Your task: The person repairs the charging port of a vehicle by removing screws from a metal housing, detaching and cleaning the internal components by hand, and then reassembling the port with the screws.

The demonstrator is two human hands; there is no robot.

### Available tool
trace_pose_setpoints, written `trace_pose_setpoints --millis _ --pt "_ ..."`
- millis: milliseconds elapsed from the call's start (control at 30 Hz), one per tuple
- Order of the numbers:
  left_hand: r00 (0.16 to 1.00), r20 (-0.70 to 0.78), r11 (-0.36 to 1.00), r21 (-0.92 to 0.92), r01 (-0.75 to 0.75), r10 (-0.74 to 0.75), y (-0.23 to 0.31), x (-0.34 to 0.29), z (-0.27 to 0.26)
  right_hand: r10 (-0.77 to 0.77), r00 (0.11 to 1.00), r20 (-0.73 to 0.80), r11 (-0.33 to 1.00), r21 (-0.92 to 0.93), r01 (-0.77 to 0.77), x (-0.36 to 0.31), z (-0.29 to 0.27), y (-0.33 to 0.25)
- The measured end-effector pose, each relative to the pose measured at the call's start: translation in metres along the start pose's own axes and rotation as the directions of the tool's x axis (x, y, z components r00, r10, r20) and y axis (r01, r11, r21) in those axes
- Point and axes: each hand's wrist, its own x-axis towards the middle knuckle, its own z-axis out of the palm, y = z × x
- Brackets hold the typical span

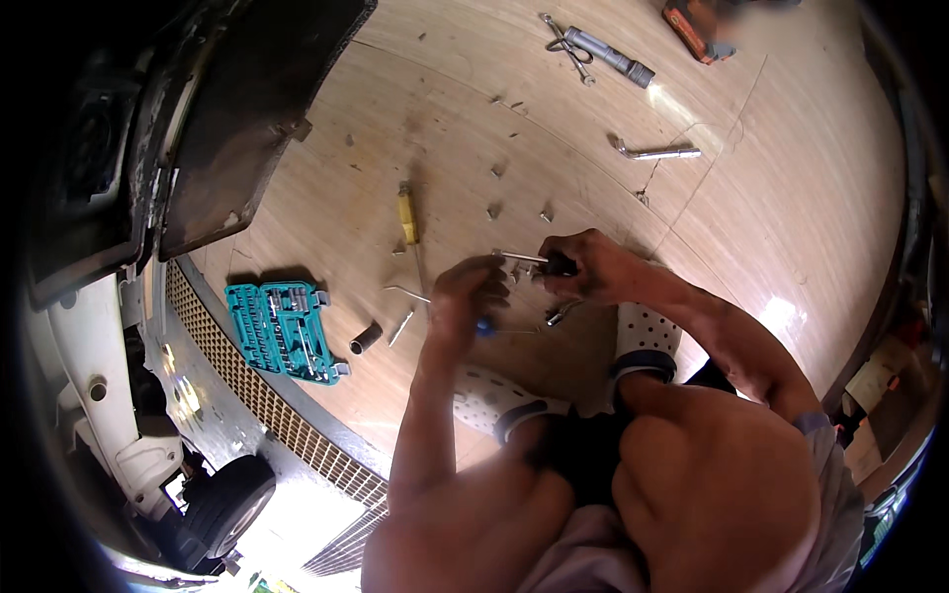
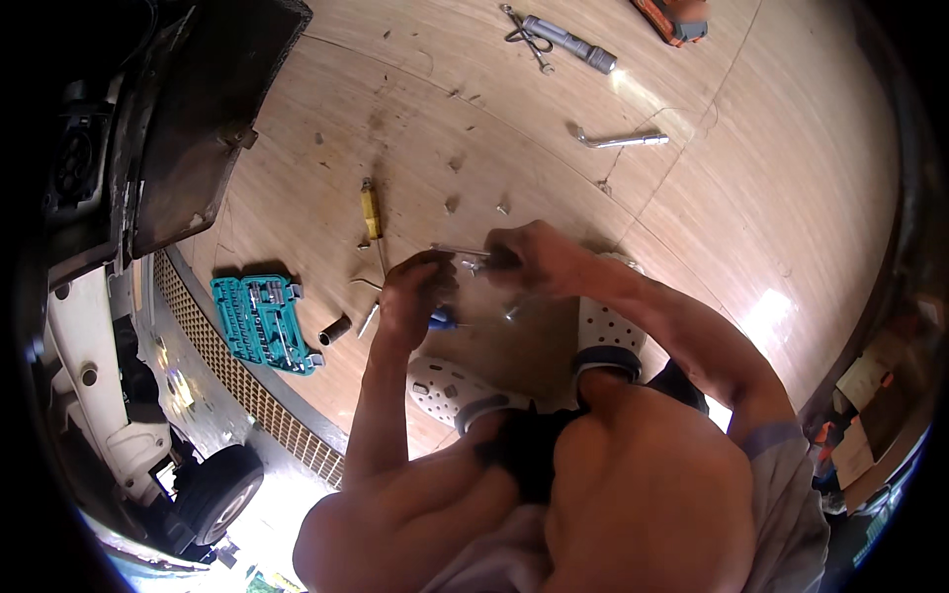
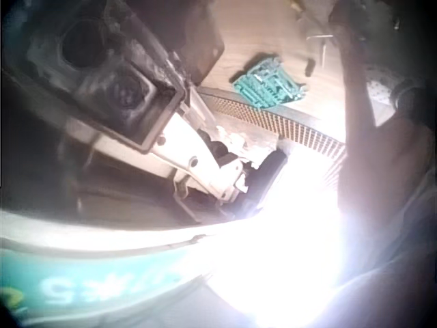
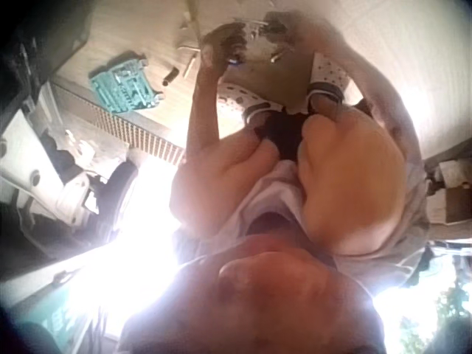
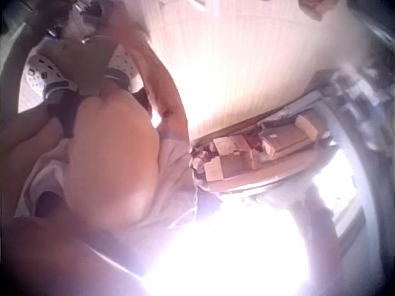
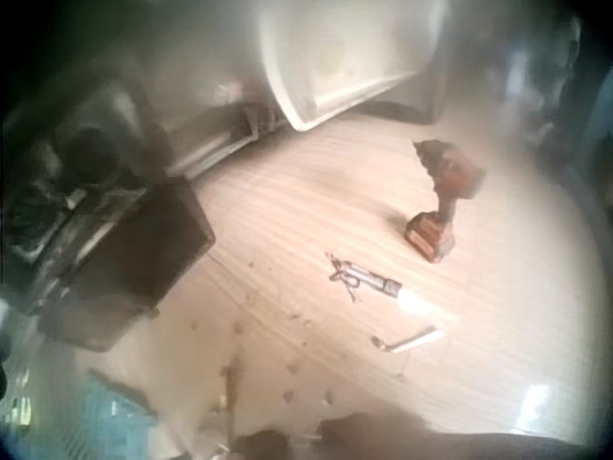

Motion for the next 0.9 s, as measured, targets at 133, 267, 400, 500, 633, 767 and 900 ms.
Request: trace_pose_setpoints --millis 133,267,400,500,633,767,900 --pt "0.956 0.135 0.959 -0.081 0.272 -0.26 0.019 -0.004 0.015 -0.244 0.969 0.024 0.959 -0.144 0.245 -0.005 -0.016 -0.04" --pt "0.958 0.202 0.979 0.062 0.195 -0.204 0.022 -0.016 0.018 -0.336 0.933 0.132 0.799 -0.484 0.357 0.001 -0.014 -0.059" --pt "0.96 0.248 0.983 0.157 0.091 -0.129 0.034 -0.014 0.028 -0.33 0.943 -0.05 0.934 -0.166 0.318 0.011 -0.005 -0.046" --pt "0.957 0.241 0.984 -0.029 0.173 -0.161 0.038 -0.02 0.03 -0.307 0.913 -0.27 0.95 -0.152 0.274 0.01 0.002 -0.047" --pt "0.965 0.211 0.988 0.003 0.157 -0.154 0.026 -0.02 0.038 -0.047 0.87 -0.491 0.997 0.028 0.07 0.017 0.021 -0.037" --pt "0.965 0.235 0.984 -0.101 0.146 -0.119 0.035 -0.026 0.057 0.041 0.814 -0.579 0.999 0.032 -0.028 0.013 0.027 -0.034" --pt "0.989 -0.052 0.928 -0.355 0.112 -0.14 0.031 -0.015 0.067 0.26 0.748 -0.611 0.958 0.258 -0.122 0.013 0.017 -0.039"
